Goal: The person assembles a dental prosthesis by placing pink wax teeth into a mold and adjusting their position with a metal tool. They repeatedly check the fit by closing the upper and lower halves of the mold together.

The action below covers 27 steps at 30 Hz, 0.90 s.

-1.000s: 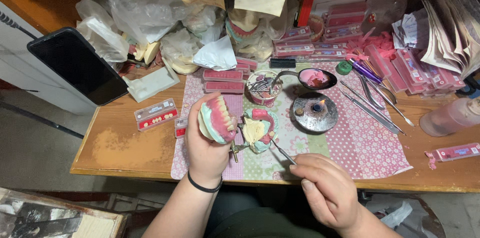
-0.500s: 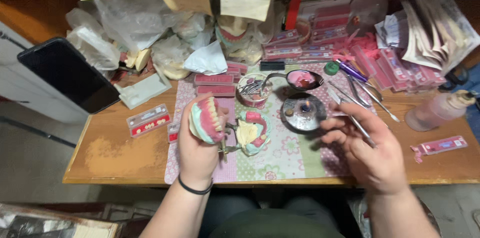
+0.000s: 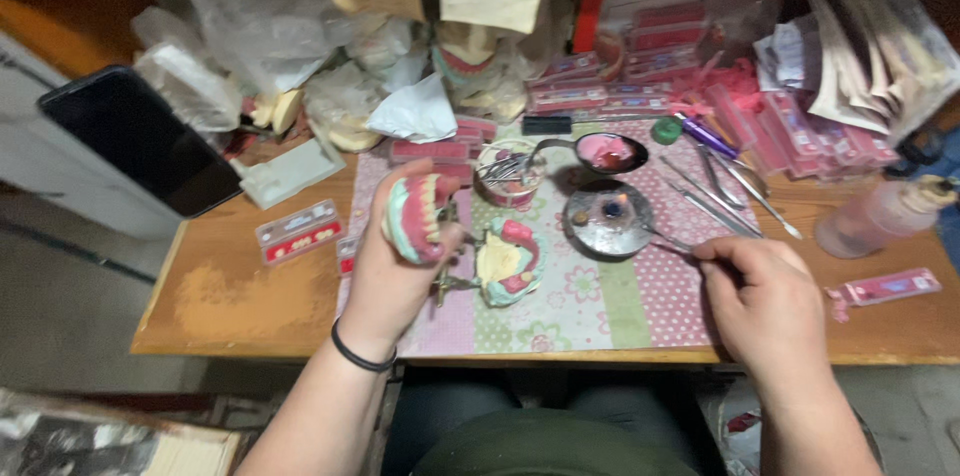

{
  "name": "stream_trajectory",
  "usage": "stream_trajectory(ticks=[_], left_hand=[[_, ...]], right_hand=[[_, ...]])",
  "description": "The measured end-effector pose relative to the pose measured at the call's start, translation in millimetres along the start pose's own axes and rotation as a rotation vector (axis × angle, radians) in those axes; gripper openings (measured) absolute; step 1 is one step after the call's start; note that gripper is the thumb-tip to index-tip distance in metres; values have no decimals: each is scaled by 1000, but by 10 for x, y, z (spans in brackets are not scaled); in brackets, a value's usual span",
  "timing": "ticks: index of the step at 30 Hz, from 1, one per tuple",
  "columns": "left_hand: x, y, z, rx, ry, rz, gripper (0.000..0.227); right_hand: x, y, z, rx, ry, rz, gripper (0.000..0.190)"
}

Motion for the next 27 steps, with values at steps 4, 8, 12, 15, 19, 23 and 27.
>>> stream_trajectory(ticks=[4,8,12,15,19,23,27], left_hand=[[221,-87,-41,-6,195,97,89],[542,-299,-85,99,150,64,71],[715,-515,-108,200,779,48,19],[479,-613,-31,96,1035,250,18],[348,-674,120,-78,1152,265,17],[283,-658,78,-128,1236,265,9],[330,-663,15,-127,1077,243,8]], right_hand=[[107,-64,209,183,95,-13,8],[151,-221,264,256,187,-158,8],[31,-301,246,247,173,-223,16],[-43,-335,255,235,194,-233,16],[54,-339,503,383,179,-211,14],[128,-360,630,425,190,-180,7],[142,-371,694,487,232,-123,7]])
Point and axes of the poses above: each hand's wrist, its own y-axis towards the middle knuckle, its own x-axis out of the back of the hand, z = x × y, the point moved 4 cm from there along y, towards the middle knuckle, and after that the axes turned 15 degrees about -x, right-handed, at the moved point
